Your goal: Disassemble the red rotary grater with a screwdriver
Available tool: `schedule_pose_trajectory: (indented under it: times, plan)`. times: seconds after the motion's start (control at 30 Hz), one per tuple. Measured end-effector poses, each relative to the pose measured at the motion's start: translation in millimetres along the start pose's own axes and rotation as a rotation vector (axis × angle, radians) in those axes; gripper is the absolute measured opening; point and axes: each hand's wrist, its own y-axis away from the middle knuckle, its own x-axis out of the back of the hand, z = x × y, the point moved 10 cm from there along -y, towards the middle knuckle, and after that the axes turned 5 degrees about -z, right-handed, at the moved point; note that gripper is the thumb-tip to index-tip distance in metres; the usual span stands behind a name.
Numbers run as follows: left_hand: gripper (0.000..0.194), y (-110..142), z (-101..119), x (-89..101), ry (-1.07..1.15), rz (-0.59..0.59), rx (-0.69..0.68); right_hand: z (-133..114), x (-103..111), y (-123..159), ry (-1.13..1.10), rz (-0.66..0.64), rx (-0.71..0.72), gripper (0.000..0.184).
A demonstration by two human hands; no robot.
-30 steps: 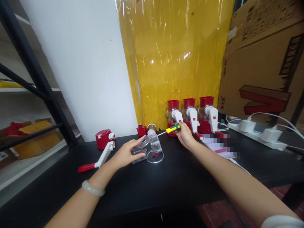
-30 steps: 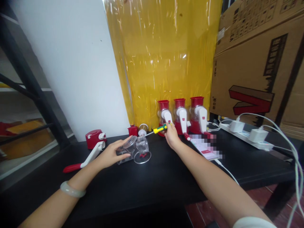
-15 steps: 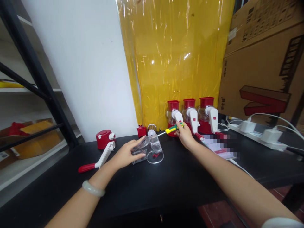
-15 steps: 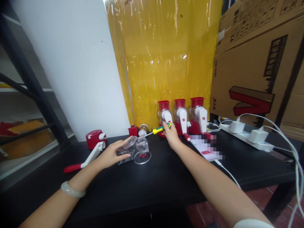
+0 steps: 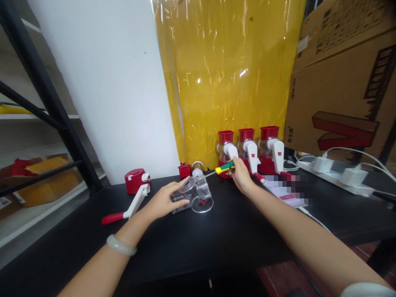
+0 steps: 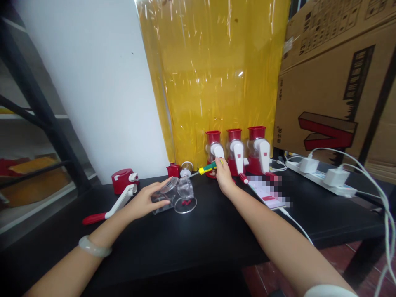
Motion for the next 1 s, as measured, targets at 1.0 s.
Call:
schedule_pose_trajectory:
  times: [1.0]
  plan:
    - [0.080,0.4,-7.9,-2.9,-0.006,-0.005,-0.003,0.4,-5.1,2.1,0.082,-0.063,-0.037,0.048]
